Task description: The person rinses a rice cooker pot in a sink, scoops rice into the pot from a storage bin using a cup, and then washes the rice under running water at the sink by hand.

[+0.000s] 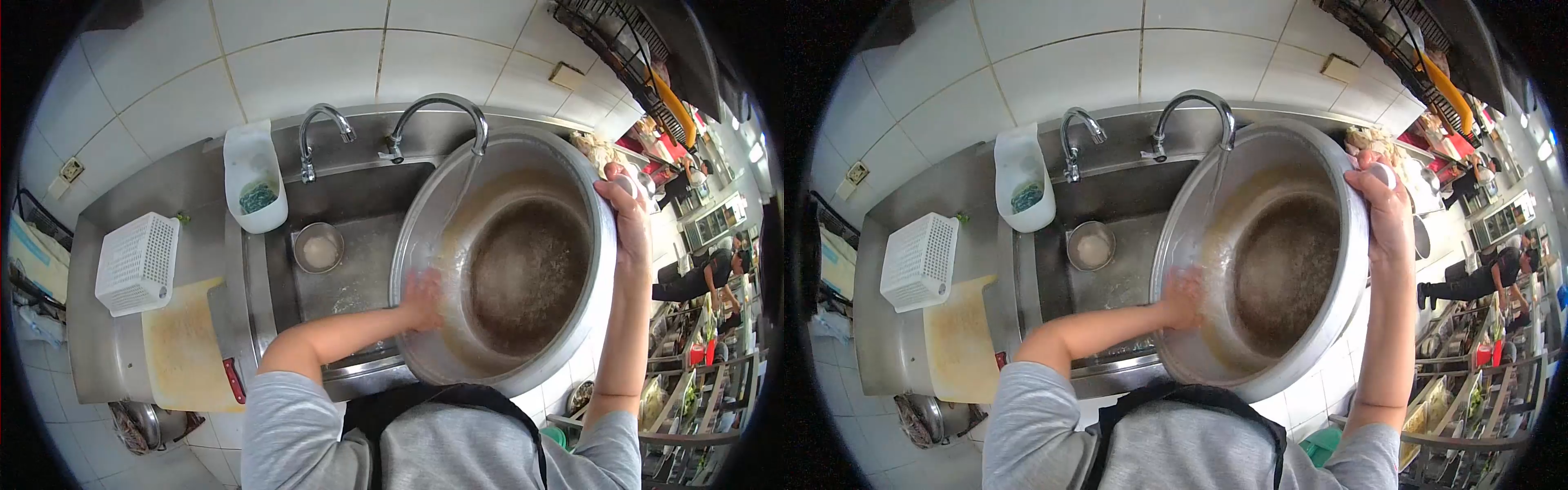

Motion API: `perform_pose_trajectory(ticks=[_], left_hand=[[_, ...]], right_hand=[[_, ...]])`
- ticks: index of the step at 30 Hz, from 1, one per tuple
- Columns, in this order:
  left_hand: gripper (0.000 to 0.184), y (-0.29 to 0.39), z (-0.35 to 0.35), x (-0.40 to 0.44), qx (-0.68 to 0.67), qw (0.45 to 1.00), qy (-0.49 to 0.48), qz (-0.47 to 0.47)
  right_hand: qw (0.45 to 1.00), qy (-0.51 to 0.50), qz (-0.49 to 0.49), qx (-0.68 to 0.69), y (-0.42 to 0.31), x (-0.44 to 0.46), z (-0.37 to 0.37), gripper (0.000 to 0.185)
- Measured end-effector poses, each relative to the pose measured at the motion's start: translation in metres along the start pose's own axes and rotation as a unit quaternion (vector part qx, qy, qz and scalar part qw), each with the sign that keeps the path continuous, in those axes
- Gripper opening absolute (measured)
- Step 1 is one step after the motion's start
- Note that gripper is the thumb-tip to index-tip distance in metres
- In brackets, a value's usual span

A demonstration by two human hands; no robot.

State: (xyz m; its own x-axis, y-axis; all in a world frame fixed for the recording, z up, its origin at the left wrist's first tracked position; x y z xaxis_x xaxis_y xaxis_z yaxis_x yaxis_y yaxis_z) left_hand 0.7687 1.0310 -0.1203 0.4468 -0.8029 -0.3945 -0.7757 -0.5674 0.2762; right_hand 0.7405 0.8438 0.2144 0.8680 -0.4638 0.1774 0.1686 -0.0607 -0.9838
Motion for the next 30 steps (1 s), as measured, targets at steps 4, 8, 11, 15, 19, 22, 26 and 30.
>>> perform_pose_trajectory(ticks=[4, 8, 11, 15, 19, 22, 26, 30], left_hand=[[0.076, -0.034, -0.033, -0.033, -0.155, 0.968, 0.128, -0.151], [0.06, -0.052, 0.05, 0.035, -0.453, 0.802, 0.381, -0.086], [0.057, -0.041, 0.059, 0.047, -0.622, 0.723, 0.284, -0.097], [0.055, -0.011, 0.098, 0.088, -0.697, 0.661, 0.271, -0.055], [0.054, -0.001, 0.116, 0.112, -0.733, 0.651, 0.187, -0.06], [0.053, -0.011, 0.115, 0.107, -0.723, 0.671, 0.151, -0.059], [0.051, -0.027, 0.094, 0.079, -0.679, 0.725, 0.11, -0.035], [0.05, -0.049, 0.039, 0.05, -0.556, 0.821, 0.127, 0.002]], right_hand=[[1.0, 0.002, 0.021, 0.003, -0.004, 0.0, 0.015, 0.021], [0.996, -0.069, 0.06, -0.006, -0.008, 0.005, 0.078, 0.021], [0.982, -0.152, 0.11, -0.027, -0.008, 0.009, 0.131, 0.017], [0.972, -0.149, 0.171, -0.06, -0.003, 0.029, 0.168, 0.007], [0.959, -0.171, 0.209, -0.087, -0.001, 0.042, 0.183, 0.014], [0.961, -0.175, 0.198, -0.082, -0.007, 0.028, 0.177, 0.012], [0.965, -0.181, 0.18, -0.055, -0.022, 0.022, 0.149, 0.011], [0.972, -0.174, 0.155, 0.017, -0.04, 0.013, 0.068, 0.013]])
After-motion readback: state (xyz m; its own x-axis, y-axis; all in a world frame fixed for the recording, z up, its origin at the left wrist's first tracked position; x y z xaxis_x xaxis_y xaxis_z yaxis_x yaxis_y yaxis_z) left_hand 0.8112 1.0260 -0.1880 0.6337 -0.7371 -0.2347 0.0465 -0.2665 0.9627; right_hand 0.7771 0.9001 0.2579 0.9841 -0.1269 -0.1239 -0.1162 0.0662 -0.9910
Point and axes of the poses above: each hand's wrist, its own x-axis towards the middle knuckle, its own z-axis out of the palm, y = z × x, the point moved 2 cm from there along x, towards the middle knuckle
